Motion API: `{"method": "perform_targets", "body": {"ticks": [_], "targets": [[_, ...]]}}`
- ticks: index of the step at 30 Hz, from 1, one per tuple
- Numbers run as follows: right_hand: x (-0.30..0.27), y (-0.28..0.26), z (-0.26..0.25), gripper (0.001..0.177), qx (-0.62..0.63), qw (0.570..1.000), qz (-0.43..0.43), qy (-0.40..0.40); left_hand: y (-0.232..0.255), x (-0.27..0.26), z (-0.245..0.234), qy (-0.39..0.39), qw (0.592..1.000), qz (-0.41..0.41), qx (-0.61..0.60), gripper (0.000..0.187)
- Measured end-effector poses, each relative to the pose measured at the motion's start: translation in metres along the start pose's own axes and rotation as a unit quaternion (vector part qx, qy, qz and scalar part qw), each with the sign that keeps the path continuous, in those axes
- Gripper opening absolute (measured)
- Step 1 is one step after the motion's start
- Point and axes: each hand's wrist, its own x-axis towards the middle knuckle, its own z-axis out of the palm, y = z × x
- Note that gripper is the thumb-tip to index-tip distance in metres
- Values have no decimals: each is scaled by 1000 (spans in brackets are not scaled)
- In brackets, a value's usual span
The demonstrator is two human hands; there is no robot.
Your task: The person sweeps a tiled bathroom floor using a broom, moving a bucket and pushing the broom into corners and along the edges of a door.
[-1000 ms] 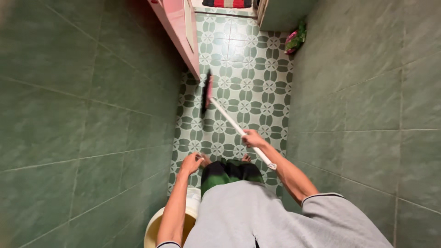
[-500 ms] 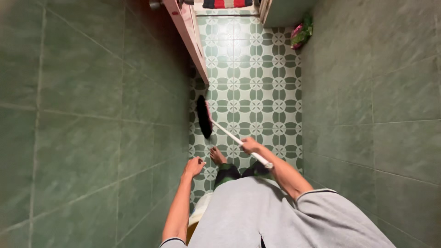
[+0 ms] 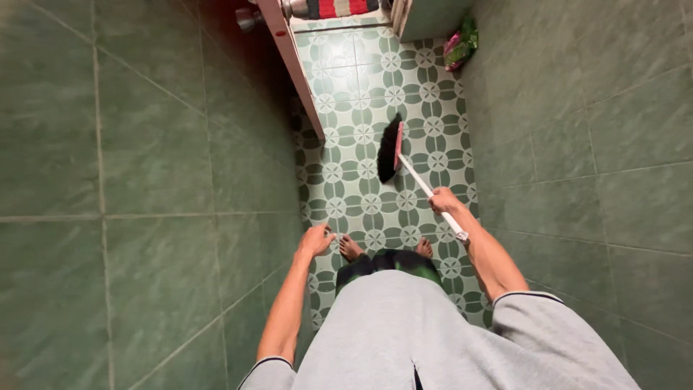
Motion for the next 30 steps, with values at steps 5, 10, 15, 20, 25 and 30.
{"method": "perform_targets", "body": {"ticks": [5,10,15,20,25,30], "targets": [[-48,-30,39,22,7,995,-98,-10,-4,17,-16,6,999,52,8,42],[-75,-43,87,35,48,991,-88,-89,1,17,-26,-35,999,15,18,45],[-52,-32,126,29,49,991,-42,-120,-4,8,-29,-45,998,-23,37,46],[-22,-19,108,23,-43,992,-46,-110,-5,3,-33,-25,999,-20,12,45],[24,-1,48,20,-1,994,-14,-111,13,11,-47,-40,997,-56,40,45],[53,-13,-16,11,22,998,18,-61,45,47,-57,-39,997,-38,51,46]]}}
